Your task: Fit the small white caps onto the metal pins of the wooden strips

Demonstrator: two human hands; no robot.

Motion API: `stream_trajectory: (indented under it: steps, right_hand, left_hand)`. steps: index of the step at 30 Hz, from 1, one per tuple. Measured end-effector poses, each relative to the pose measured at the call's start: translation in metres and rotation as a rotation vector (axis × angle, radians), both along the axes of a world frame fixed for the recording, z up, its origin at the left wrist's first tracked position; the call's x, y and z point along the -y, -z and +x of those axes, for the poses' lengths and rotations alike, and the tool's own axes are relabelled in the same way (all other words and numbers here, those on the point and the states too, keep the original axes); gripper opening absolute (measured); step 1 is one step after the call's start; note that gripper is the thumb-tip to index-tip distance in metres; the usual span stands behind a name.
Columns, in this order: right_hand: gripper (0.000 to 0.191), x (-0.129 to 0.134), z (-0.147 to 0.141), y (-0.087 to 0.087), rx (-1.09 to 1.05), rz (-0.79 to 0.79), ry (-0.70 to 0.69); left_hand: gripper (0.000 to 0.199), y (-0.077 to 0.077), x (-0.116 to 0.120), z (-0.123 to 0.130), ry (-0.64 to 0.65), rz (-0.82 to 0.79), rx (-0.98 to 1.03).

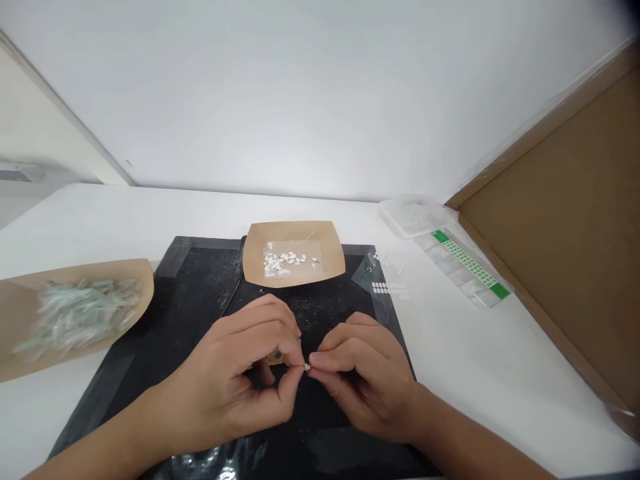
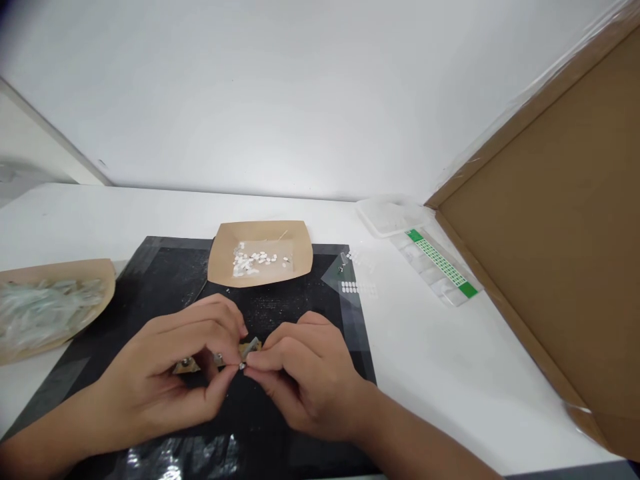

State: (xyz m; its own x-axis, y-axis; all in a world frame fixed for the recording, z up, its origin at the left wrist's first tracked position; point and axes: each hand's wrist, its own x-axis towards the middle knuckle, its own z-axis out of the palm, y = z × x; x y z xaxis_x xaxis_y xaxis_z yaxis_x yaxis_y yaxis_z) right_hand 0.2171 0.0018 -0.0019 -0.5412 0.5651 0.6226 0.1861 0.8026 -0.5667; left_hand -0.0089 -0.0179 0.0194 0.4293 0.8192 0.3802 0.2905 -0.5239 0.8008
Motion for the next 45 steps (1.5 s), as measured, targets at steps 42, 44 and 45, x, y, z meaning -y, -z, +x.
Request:
stream_trajectory:
  steps: [42, 44, 45]
  right_hand:
    - [0.009, 0.001, -0.002, 0.001, -0.004, -0.078, -0.002]
    - [0.010, 0.002, -0.002, 0.001, -0.001, -0.073, -0.009]
    - [0.010, 0.002, -0.002, 0.001, 0.002, -0.073, -0.015]
  left_hand:
    - [0.025, 0.009, 0.006, -0.001, -0.067, 0.000, -0.032]
    - [0.024, 0.008, 0.007, -0.002, -0.066, -0.013, -0.033]
    - [0.024, 0.008, 0.008, -0.002, -0.063, -0.021, -0.032]
